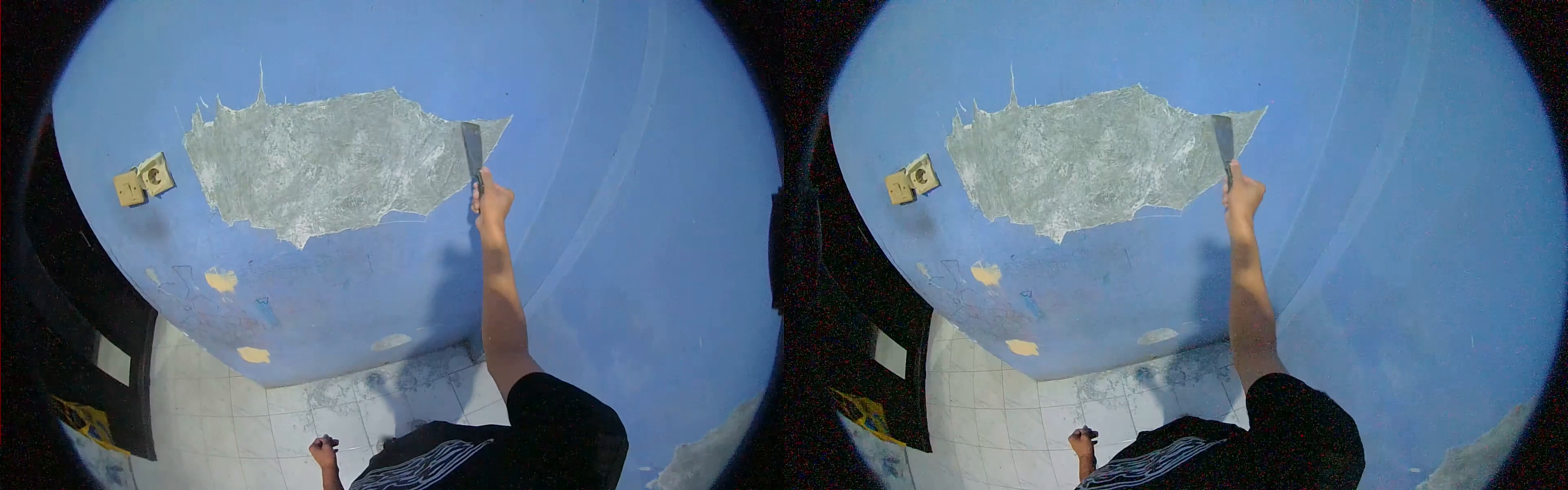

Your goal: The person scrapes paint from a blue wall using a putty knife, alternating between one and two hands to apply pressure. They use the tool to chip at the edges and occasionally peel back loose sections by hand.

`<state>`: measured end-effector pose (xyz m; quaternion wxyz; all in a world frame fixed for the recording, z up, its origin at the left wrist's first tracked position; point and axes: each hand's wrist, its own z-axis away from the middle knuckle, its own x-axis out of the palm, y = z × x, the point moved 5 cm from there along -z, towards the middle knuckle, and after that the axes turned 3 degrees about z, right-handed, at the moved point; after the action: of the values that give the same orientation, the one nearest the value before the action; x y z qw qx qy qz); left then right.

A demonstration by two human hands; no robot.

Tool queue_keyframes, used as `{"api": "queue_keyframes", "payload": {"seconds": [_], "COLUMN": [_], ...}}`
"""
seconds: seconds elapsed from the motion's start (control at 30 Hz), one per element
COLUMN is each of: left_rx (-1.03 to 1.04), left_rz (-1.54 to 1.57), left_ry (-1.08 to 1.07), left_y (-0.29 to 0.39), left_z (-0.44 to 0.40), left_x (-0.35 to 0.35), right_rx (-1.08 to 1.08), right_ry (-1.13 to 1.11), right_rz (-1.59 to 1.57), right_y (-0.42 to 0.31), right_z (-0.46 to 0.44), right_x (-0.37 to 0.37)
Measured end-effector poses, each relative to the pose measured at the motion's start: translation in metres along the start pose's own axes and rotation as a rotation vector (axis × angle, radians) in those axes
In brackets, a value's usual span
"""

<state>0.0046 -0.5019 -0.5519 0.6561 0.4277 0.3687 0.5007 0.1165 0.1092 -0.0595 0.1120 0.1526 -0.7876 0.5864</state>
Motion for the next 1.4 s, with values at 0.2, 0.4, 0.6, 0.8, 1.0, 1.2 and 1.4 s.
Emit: {"api": "queue_keyframes", "payload": {"seconds": [0.2, 0.4, 0.6, 0.8, 1.0, 1.2, 1.4], "left_rx": [0.029, -0.013, 0.041, 0.008, 0.014, 0.002, 0.055], "left_rz": [0.022, 0.016, -0.025, -0.005, -0.044, -0.027, -0.072], "left_ry": [-0.001, -0.046, -0.065, -0.057, -0.121, -0.128, -0.134], "left_y": [-0.006, -0.006, 0.003, 0.000, -0.010, 0.003, 0.006], "left_z": [-0.004, 0.005, 0.001, 0.007, 0.011, 0.013, 0.005], "left_x": [0.003, 0.017, 0.026, 0.038, 0.049, 0.063, 0.045], "right_rx": [-0.013, 0.086, -0.088, 0.091, 0.035, 0.014, -0.274], "right_ry": [0.021, -0.061, 0.031, -0.075, 0.017, -0.009, 0.099], "right_rz": [0.133, -0.102, 0.256, -0.063, 0.159, 0.027, 0.474], "right_y": [-0.006, -0.013, -0.015, -0.012, -0.007, -0.023, -0.034], "right_z": [0.006, -0.010, -0.014, -0.036, -0.027, -0.042, -0.039], "right_x": [-0.020, -0.023, -0.048, -0.047, -0.062, -0.048, -0.065]}}
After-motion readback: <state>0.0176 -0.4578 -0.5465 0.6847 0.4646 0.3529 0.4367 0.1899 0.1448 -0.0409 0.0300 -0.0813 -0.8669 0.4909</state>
